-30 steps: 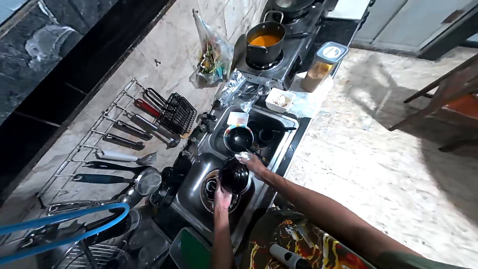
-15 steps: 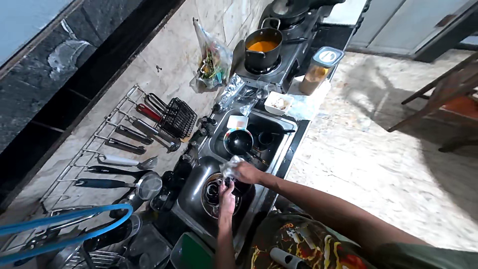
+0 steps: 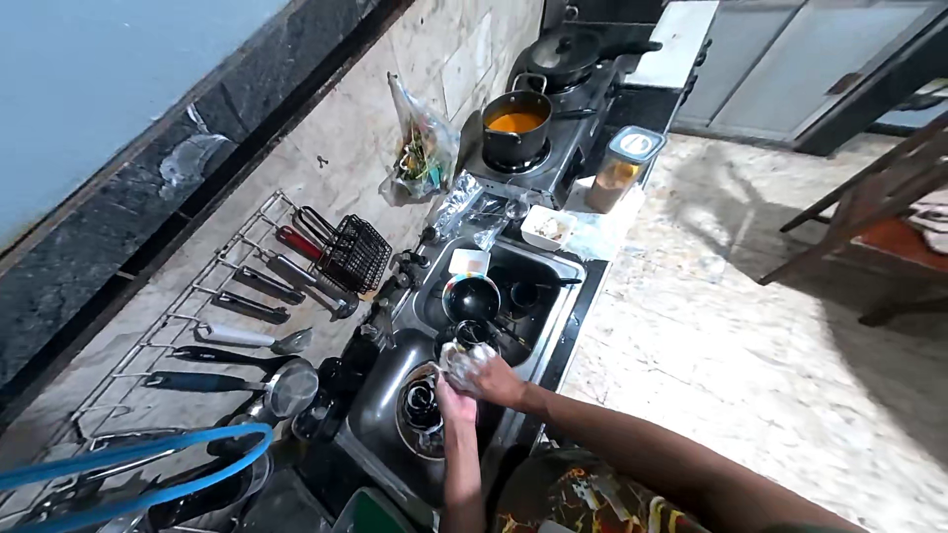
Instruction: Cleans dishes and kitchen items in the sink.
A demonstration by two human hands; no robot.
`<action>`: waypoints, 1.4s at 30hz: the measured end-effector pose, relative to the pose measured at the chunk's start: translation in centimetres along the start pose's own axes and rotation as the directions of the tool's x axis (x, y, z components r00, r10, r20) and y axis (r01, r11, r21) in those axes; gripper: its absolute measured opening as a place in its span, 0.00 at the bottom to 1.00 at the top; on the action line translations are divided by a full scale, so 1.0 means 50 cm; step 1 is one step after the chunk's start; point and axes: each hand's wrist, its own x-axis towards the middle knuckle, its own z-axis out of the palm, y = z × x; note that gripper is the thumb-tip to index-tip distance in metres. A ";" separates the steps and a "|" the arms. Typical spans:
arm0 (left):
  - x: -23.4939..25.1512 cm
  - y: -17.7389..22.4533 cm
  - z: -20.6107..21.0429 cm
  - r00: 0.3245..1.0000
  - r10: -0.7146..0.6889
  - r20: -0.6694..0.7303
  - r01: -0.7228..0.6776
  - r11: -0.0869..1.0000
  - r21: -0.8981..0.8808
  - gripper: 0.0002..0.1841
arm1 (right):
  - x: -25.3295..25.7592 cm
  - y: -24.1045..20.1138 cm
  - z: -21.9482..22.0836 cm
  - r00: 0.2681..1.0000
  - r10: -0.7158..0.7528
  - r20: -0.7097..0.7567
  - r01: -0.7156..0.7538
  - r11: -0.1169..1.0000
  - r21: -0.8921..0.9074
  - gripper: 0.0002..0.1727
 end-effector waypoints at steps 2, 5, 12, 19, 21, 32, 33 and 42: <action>0.013 0.015 0.011 1.000 0.004 -0.002 -0.005 0.999 -0.050 0.24 | -0.016 0.015 0.011 0.999 -0.033 -0.009 0.033 0.999 -0.018 0.15; 0.018 0.022 0.008 0.997 0.070 0.010 -0.069 0.995 -0.074 0.20 | -0.041 0.022 0.031 0.992 0.119 -0.042 -0.116 0.991 0.064 0.20; -0.015 0.020 -0.007 0.981 0.173 0.089 -0.158 0.974 -0.160 0.18 | 0.022 0.048 0.020 0.698 0.703 -0.133 -0.498 0.611 0.615 0.27; -0.024 0.057 -0.037 0.973 0.098 0.209 -0.148 0.959 0.241 0.19 | 0.106 0.135 -0.036 0.819 0.413 0.398 -0.553 0.383 0.741 0.25; -0.024 0.055 -0.037 0.976 0.069 0.205 -0.134 0.937 0.324 0.19 | 0.124 0.122 -0.055 0.882 0.215 0.419 -0.444 0.674 0.590 0.26; -0.019 0.031 -0.020 0.949 0.288 0.131 -0.298 0.952 0.069 0.19 | 0.020 0.046 0.036 0.657 0.727 0.198 -0.567 0.304 0.765 0.31; -0.011 0.026 -0.014 0.944 0.304 0.132 -0.315 0.946 0.072 0.20 | 0.006 0.007 0.039 0.626 0.769 0.131 -0.582 0.348 0.735 0.30; -0.018 0.003 0.033 0.970 0.238 0.052 -0.243 0.918 0.313 0.21 | -0.005 -0.026 0.011 0.929 0.368 0.028 -0.367 0.912 0.184 0.20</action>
